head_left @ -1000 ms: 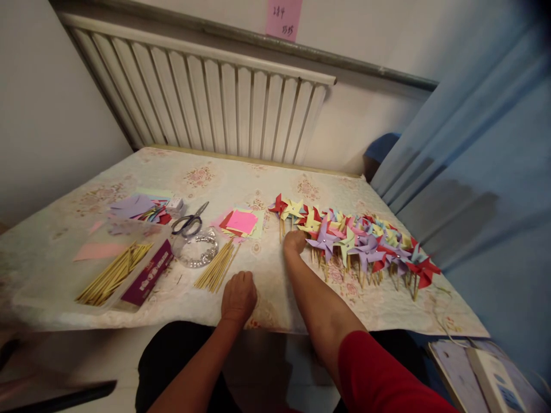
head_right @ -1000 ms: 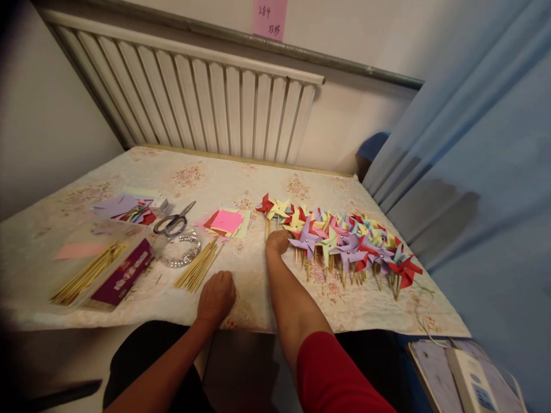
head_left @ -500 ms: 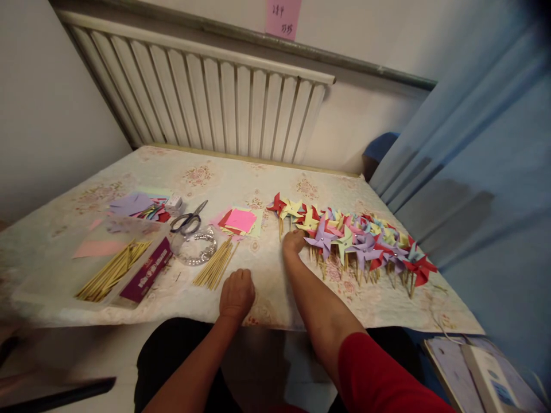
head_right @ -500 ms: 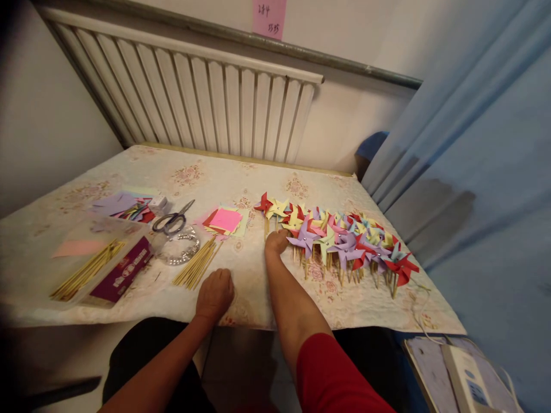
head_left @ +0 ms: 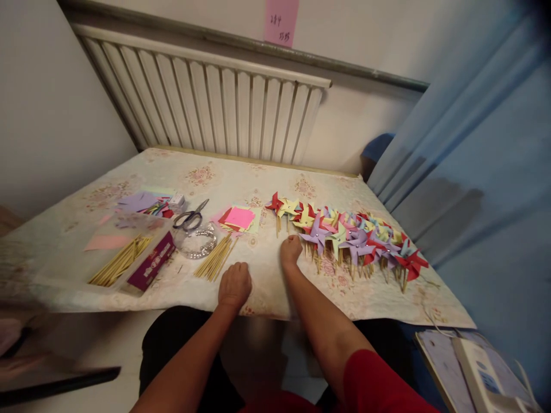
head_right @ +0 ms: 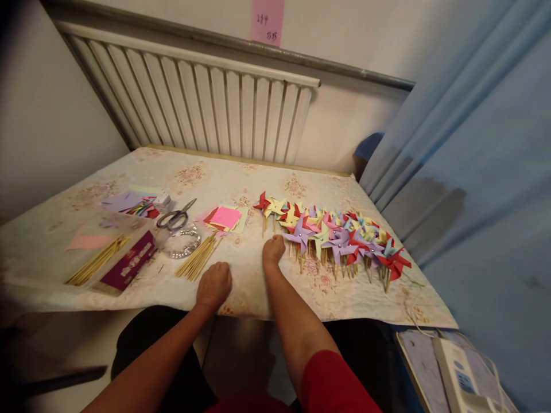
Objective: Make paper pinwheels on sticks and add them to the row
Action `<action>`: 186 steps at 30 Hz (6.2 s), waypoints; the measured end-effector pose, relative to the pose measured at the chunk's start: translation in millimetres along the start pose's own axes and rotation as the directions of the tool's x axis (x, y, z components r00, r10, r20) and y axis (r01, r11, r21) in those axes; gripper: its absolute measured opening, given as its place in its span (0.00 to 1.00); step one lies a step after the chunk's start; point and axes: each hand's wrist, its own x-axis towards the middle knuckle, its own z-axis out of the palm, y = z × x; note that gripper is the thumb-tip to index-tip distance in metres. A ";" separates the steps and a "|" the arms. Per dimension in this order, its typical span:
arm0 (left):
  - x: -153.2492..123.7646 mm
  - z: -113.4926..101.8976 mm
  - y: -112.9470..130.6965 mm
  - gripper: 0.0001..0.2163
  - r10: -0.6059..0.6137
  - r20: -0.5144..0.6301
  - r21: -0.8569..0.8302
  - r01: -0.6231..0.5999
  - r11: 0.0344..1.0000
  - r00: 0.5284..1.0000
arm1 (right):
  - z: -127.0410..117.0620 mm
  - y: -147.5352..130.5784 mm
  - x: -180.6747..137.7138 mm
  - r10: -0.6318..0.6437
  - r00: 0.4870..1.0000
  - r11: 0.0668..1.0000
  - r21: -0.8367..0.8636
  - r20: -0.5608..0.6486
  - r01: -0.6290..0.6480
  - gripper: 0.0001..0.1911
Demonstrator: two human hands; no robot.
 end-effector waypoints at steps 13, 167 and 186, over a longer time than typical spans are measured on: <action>-1.1 -1.2 0.9 0.10 -0.004 -0.020 0.016 0.005 1.000 1.000 | -69.5 34.7 -50.4 -0.290 0.914 0.957 0.061 0.284 0.285 0.11; -4.3 -8.1 7.1 0.11 -0.081 0.030 -0.026 0.082 0.996 0.996 | -87.5 39.1 -78.5 -0.545 0.766 0.806 -0.040 0.341 0.591 0.11; -4.4 -7.2 7.1 0.11 -0.082 0.032 -0.022 0.083 0.996 0.996 | -87.3 40.5 -78.3 -0.557 0.758 0.798 -0.036 0.338 0.602 0.11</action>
